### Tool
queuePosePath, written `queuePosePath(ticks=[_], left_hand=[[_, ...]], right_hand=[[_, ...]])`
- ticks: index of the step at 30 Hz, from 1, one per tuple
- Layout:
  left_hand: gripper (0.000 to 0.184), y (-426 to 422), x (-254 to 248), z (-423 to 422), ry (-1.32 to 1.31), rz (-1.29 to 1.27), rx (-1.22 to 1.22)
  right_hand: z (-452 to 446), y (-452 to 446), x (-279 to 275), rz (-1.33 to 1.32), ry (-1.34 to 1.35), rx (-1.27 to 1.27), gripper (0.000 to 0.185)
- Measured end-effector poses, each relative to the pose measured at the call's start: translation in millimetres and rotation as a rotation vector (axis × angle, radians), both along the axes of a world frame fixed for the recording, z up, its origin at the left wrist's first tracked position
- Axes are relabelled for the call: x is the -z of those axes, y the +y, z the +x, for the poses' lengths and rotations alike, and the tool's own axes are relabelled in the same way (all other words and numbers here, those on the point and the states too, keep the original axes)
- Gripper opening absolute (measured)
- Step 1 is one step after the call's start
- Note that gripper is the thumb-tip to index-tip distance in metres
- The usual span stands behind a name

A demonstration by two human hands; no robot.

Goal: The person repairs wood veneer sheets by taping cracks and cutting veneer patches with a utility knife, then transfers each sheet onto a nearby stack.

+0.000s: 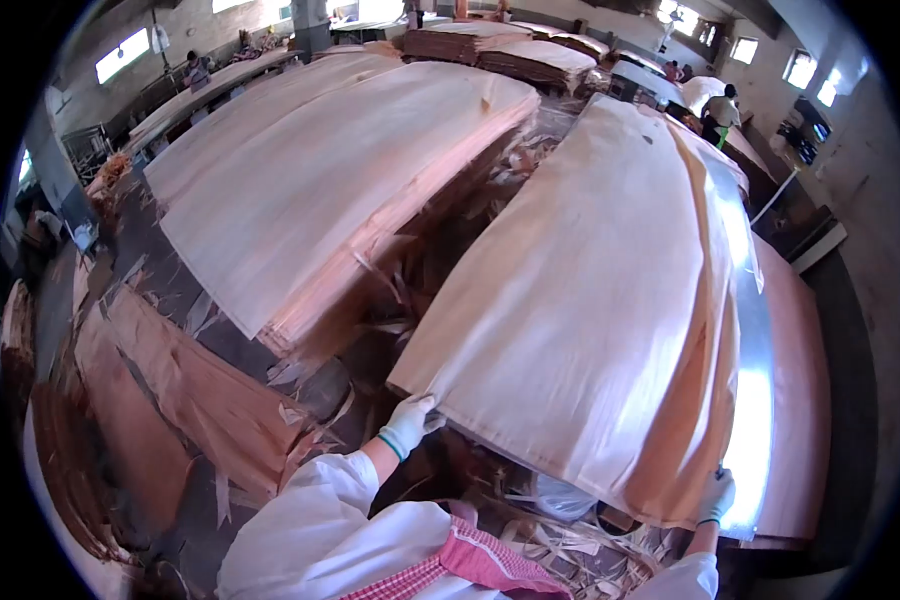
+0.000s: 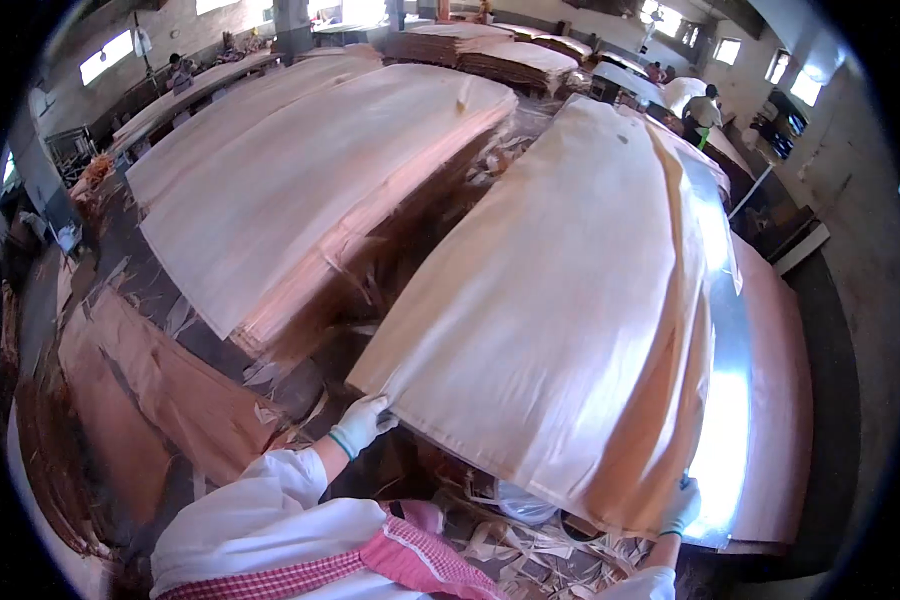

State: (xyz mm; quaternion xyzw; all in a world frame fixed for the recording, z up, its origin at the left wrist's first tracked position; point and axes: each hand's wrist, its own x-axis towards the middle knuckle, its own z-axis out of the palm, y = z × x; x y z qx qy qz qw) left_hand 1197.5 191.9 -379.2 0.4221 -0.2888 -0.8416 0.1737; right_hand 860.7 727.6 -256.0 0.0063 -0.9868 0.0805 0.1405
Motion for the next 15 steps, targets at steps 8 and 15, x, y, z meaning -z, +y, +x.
queuePosePath(ticks=[8,15], left_hand=[[0.022,26,12,24,-0.176,-0.144,-0.042],[0.016,22,9,-36,-0.177,-0.154,-0.087]], right_hand=[[47,29,87,-0.195,-0.001,0.016,0.022],[-41,50,81,-0.138,-0.152,0.010,0.020]])
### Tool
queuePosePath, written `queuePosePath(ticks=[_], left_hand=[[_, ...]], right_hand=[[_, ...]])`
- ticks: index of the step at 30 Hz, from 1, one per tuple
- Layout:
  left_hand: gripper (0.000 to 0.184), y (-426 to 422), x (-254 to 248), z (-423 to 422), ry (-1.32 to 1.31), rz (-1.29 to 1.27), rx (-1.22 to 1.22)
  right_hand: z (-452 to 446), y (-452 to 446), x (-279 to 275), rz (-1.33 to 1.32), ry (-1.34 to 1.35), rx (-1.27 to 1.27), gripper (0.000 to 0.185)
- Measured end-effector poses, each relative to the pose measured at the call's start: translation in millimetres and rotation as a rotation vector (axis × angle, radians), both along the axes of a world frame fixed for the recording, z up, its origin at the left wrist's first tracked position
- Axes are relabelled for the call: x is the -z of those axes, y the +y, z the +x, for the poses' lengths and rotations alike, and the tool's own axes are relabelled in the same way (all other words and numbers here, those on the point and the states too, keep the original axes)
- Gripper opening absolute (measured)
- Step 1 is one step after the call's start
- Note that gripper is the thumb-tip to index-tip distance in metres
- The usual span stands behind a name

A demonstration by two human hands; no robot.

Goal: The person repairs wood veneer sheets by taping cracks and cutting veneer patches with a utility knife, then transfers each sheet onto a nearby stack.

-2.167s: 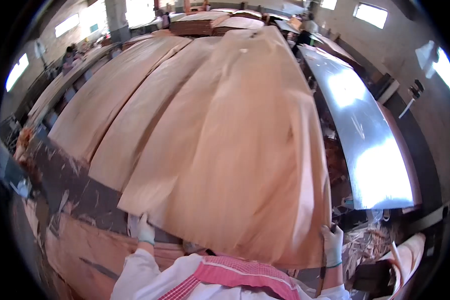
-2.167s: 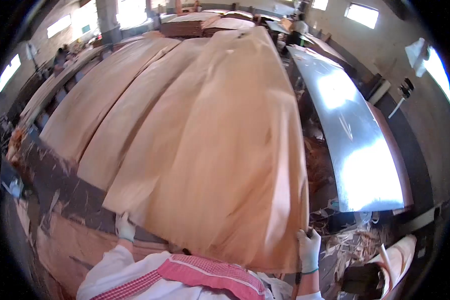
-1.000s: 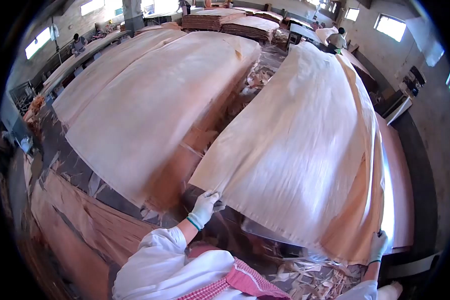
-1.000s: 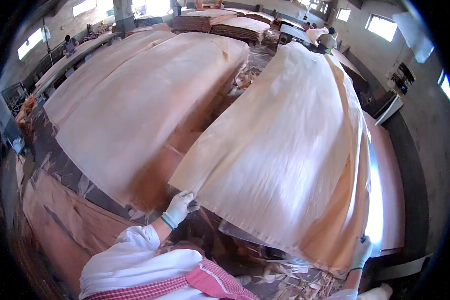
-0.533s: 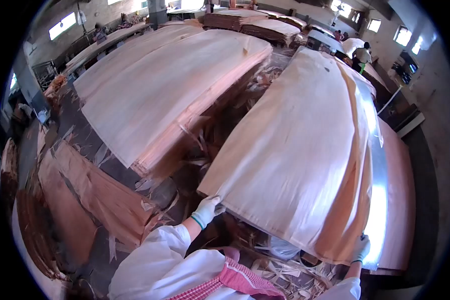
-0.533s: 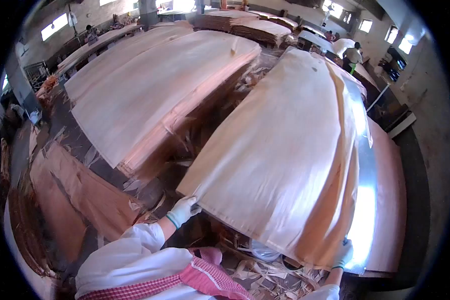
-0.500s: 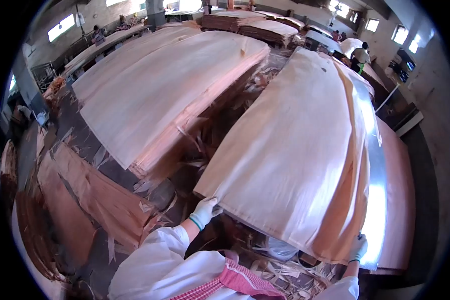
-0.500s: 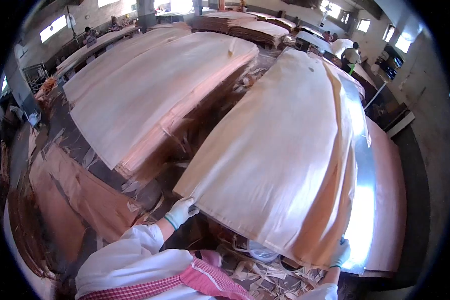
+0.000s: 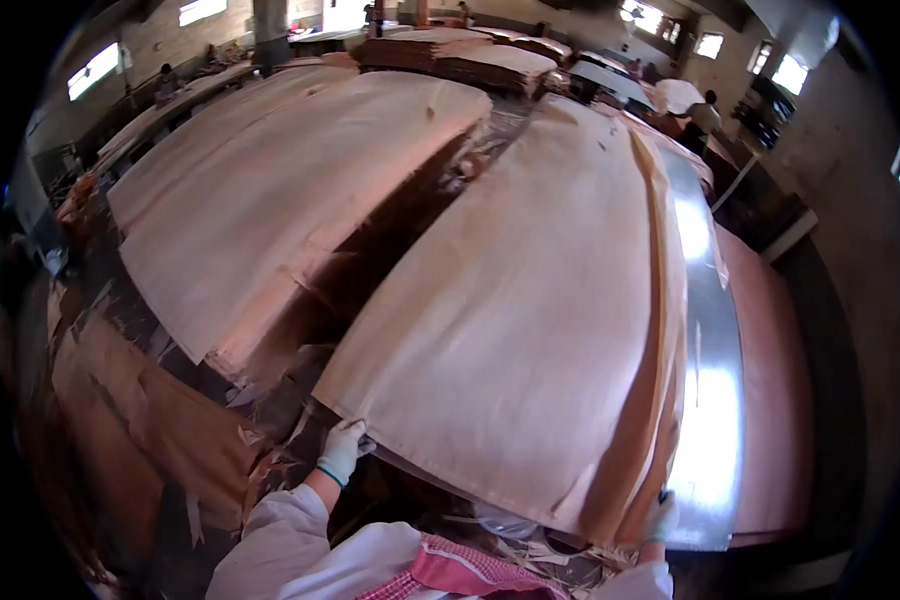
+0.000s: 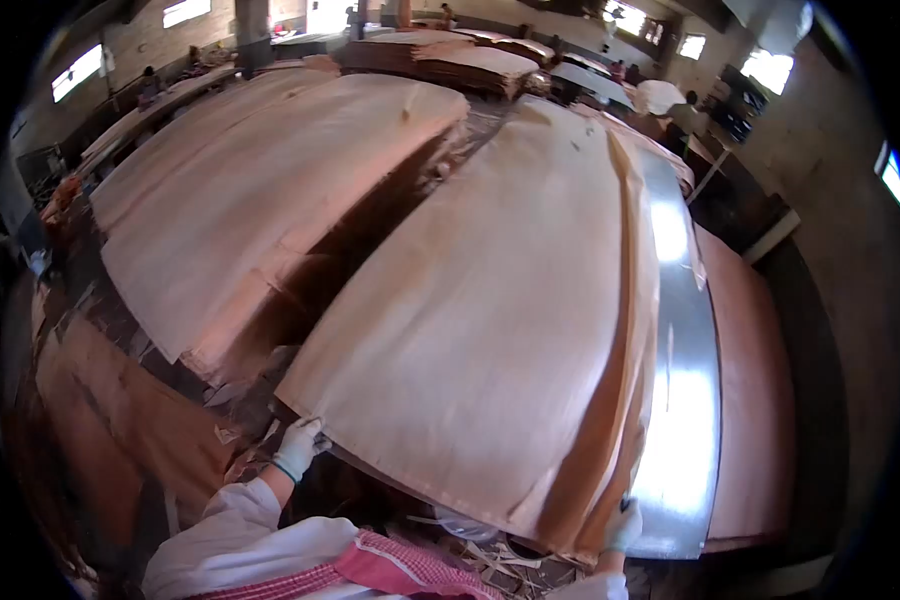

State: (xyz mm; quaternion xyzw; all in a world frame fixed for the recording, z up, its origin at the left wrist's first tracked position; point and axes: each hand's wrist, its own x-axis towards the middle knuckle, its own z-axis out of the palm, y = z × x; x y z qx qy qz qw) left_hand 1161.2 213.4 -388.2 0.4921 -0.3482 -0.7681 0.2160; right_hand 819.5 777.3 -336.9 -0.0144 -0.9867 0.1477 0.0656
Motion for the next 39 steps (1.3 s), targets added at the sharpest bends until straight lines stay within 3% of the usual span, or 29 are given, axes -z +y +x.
queuePosePath(ticks=[2,5,7,8,9,11,13,15,22,39], left_hand=[[0.014,2,8,-21,-0.002,0.034,0.012],[0.014,9,9,-24,-0.026,0.004,-0.019],[0.013,19,7,-16,-0.107,-0.099,-0.050],[0.012,25,27,-10,-0.055,-0.233,-0.166],[0.018,47,10,-11,-0.272,-0.577,-0.145],[0.028,82,7,-21,-0.469,-1.010,-0.034],[0.043,128,-15,-45,-0.718,-1.313,0.224],[0.051,158,-26,-66,-0.785,-1.441,0.409],[0.072,177,12,-82,-0.931,-1.410,0.563],[0.074,175,4,-97,-1.014,-1.354,0.670]], right_hand=[[-24,23,0,0.065,0.066,-0.058,0.027],[-4,70,3,0.191,-0.028,0.108,0.033],[33,103,20,0.105,-0.112,0.085,0.034],[51,117,24,0.173,-0.205,0.049,0.034],[70,117,20,0.220,-0.270,0.102,0.033],[93,120,30,0.286,-0.291,0.165,0.030],[109,117,30,0.234,-0.264,0.110,0.028],[131,115,25,0.159,-0.135,-0.005,0.027],[219,158,14,0.019,-0.026,-0.023,0.018],[53,177,24,0.068,0.066,0.096,0.022]])
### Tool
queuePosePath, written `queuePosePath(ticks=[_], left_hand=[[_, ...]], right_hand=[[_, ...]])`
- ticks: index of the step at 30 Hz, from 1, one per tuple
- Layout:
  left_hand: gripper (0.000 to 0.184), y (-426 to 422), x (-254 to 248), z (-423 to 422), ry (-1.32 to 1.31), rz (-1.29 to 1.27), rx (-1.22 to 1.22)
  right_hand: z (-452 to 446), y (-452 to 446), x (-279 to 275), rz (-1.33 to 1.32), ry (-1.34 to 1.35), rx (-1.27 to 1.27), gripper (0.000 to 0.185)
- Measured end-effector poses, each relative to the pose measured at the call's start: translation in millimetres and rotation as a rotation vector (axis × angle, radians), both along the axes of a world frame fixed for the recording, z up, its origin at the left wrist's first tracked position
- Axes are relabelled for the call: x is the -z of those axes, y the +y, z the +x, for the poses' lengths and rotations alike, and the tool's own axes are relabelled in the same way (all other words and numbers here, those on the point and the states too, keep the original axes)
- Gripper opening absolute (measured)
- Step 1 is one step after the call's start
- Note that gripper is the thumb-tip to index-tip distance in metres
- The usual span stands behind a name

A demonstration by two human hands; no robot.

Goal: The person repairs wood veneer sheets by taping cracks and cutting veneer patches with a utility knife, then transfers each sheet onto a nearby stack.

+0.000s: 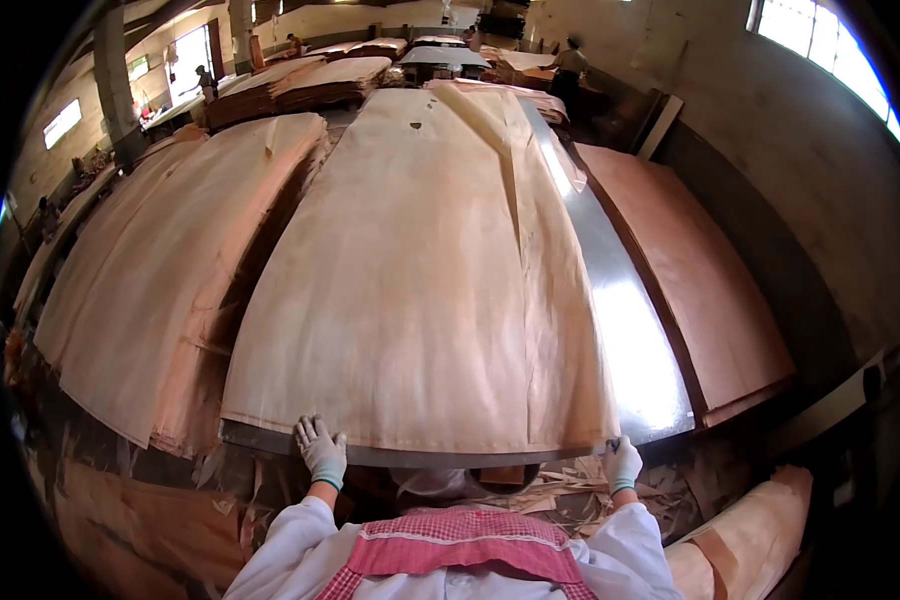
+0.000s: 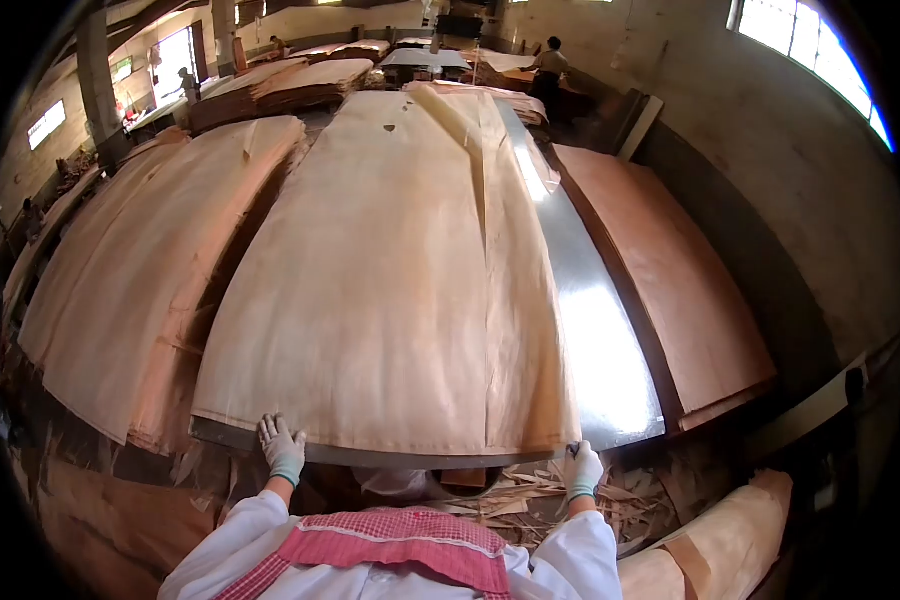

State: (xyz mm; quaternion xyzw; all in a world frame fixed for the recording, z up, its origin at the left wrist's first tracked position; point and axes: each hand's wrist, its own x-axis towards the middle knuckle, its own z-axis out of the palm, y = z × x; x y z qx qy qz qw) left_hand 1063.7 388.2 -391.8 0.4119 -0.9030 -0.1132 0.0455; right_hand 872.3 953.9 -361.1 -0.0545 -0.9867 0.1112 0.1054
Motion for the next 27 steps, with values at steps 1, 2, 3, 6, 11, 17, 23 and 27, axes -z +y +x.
queuePosePath(ticks=[1,2,3,6,11,17,23,27], left_hand=[[0.074,0,2,1,-0.003,-0.006,0.001],[0.074,0,3,0,-0.007,-0.012,0.001],[0.075,-1,3,0,-0.021,-0.011,0.001],[0.075,-1,2,0,-0.029,-0.009,0.004],[0.074,-1,1,0,-0.033,-0.011,0.005],[0.071,3,-14,-4,-0.108,-0.029,0.018],[0.065,45,-65,-50,0.105,0.030,0.344],[0.057,104,-84,-106,0.241,1.640,0.287]], right_hand=[[-3,3,1,0.007,-0.014,0.010,0.021],[-4,8,2,0.013,-0.028,0.021,0.021],[-4,14,0,0.032,-0.060,0.047,0.022],[4,46,-5,0.070,-0.140,0.148,0.025],[51,151,3,0.141,-0.209,0.409,0.025],[48,75,-67,0.030,-0.052,0.164,0.018],[41,-118,6,-0.810,-0.071,-0.253,0.021],[61,-246,8,-0.756,-0.148,-0.726,0.032]])
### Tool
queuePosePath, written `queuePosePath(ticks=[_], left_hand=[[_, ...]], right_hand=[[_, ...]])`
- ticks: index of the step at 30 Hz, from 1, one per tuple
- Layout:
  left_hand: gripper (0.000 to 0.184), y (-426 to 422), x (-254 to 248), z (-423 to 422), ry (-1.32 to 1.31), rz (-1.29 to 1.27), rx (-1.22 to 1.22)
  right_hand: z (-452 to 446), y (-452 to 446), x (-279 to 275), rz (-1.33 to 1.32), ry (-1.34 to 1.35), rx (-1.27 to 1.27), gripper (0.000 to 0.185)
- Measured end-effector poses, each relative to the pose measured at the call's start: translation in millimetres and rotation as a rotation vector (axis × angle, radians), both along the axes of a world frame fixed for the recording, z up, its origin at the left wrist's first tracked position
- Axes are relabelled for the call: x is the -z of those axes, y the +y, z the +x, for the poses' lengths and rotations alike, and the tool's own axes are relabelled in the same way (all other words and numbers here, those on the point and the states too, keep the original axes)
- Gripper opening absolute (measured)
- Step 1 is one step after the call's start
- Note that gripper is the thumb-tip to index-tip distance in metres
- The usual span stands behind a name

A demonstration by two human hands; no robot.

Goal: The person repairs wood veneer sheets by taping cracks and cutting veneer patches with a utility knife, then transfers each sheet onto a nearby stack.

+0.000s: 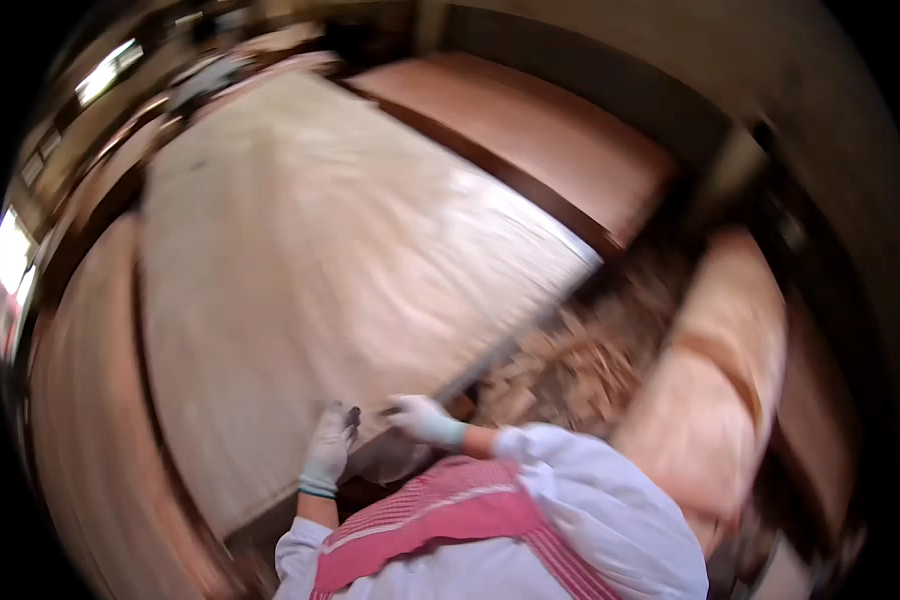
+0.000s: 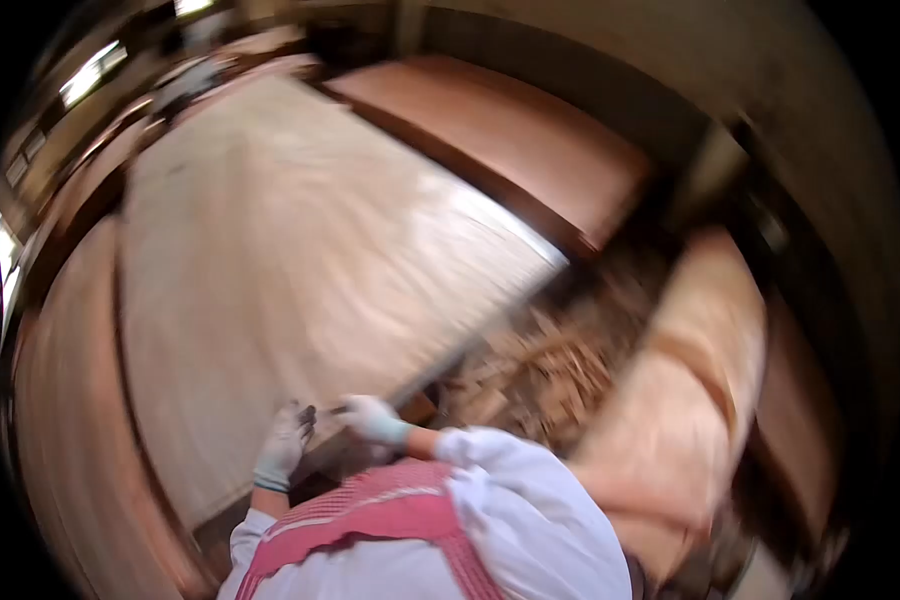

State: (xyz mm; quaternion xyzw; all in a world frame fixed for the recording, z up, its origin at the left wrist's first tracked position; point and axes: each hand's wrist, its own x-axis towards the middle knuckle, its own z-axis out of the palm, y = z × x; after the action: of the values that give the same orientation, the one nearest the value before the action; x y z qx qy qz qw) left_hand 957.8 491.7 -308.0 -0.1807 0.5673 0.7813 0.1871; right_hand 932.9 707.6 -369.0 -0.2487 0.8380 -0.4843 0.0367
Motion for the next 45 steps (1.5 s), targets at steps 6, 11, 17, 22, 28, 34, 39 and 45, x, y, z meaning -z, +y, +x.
queuePosePath(ticks=[6,11,17,22,28,34,39,45], left_hand=[[0.022,-48,23,-51,-0.017,0.190,0.113],[0.044,-137,74,-81,0.290,-0.945,0.208],[0.046,5,14,-109,0.744,-0.935,0.424],[0.042,170,4,-113,0.814,-0.730,0.678],[0.036,359,-6,-79,0.807,-0.654,1.000],[0.025,521,-29,-28,1.058,-0.550,1.266],[0.025,617,-31,7,1.154,-0.397,1.542],[0.055,741,-29,63,1.143,-0.090,1.869]], right_hand=[[36,22,-89,0.048,-0.248,0.048,0.027],[119,134,-13,-0.072,-0.369,0.811,0.026],[353,316,49,-0.326,-0.407,2.022,0.018],[495,409,28,-0.209,-0.177,2.730,0.041],[519,500,56,-0.233,-0.224,2.732,0.031],[472,523,26,-0.657,0.155,2.660,0.021],[435,513,-2,-1.149,0.425,2.559,0.011],[310,483,-51,-1.370,0.199,2.368,0.013]])
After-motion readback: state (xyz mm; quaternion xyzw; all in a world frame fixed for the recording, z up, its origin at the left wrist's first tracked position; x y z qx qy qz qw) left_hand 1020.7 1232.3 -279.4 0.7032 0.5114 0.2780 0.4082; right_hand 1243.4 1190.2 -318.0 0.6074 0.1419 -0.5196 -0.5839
